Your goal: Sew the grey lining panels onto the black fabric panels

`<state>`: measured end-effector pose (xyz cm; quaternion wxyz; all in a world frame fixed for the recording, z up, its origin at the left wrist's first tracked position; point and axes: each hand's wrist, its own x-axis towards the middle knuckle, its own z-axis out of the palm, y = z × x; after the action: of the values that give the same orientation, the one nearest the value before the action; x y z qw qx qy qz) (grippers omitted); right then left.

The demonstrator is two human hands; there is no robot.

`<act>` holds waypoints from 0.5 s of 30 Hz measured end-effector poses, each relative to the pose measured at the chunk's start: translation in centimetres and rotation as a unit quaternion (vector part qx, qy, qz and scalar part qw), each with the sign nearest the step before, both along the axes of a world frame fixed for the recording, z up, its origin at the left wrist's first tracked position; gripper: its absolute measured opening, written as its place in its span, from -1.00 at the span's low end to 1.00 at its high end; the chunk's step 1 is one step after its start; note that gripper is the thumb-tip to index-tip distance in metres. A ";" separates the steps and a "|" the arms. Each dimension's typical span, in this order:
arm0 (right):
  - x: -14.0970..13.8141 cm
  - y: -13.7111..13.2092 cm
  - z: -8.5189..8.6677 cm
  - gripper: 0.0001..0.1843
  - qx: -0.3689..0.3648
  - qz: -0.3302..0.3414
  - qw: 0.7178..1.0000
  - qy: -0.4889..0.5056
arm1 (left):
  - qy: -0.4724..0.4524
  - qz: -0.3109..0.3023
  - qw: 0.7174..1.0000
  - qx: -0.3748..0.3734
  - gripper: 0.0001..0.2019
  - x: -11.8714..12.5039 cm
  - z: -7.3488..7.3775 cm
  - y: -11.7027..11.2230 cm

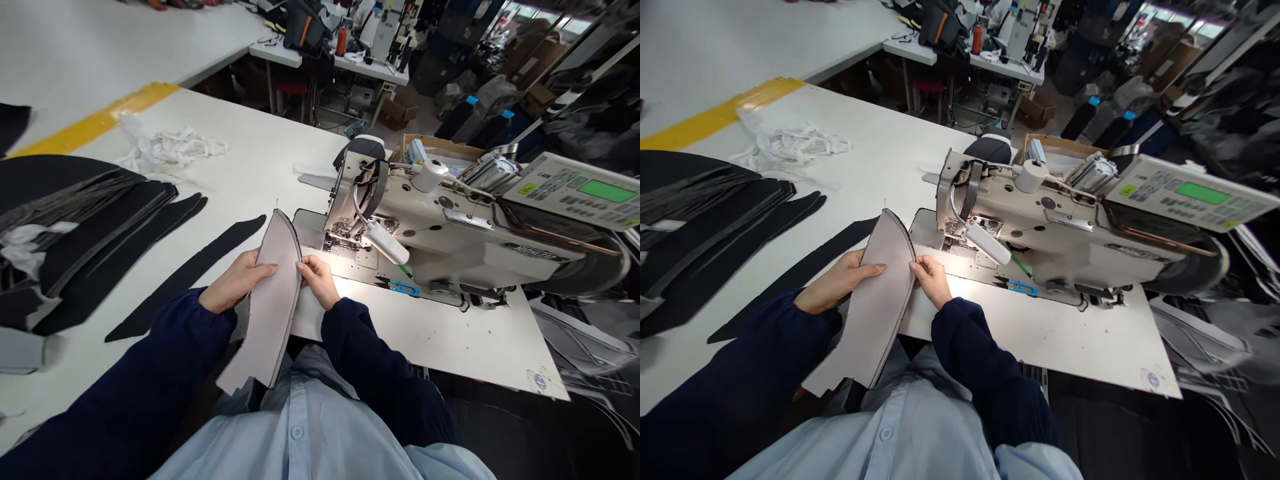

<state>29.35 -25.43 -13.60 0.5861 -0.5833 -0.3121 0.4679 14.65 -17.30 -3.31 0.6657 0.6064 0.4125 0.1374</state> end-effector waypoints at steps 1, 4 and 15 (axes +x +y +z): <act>0.2 0.2 0.0 -0.58 -0.009 0.011 1.000 0.003 | -0.001 0.000 1.000 -0.016 -0.56 0.1 0.2 0.1; 0.7 0.4 -0.2 -0.54 -0.030 0.032 0.999 0.007 | -0.013 0.014 1.000 -0.014 -0.47 0.3 0.6 0.6; 0.8 0.1 -0.2 -0.56 -0.049 0.039 0.998 -0.001 | -0.032 0.001 0.999 0.016 -0.52 0.6 -0.5 0.9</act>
<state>30.11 -25.29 -13.78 0.5379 -0.5993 -0.3118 0.5042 15.22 -16.44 -3.77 0.6690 0.6114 0.3895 0.1643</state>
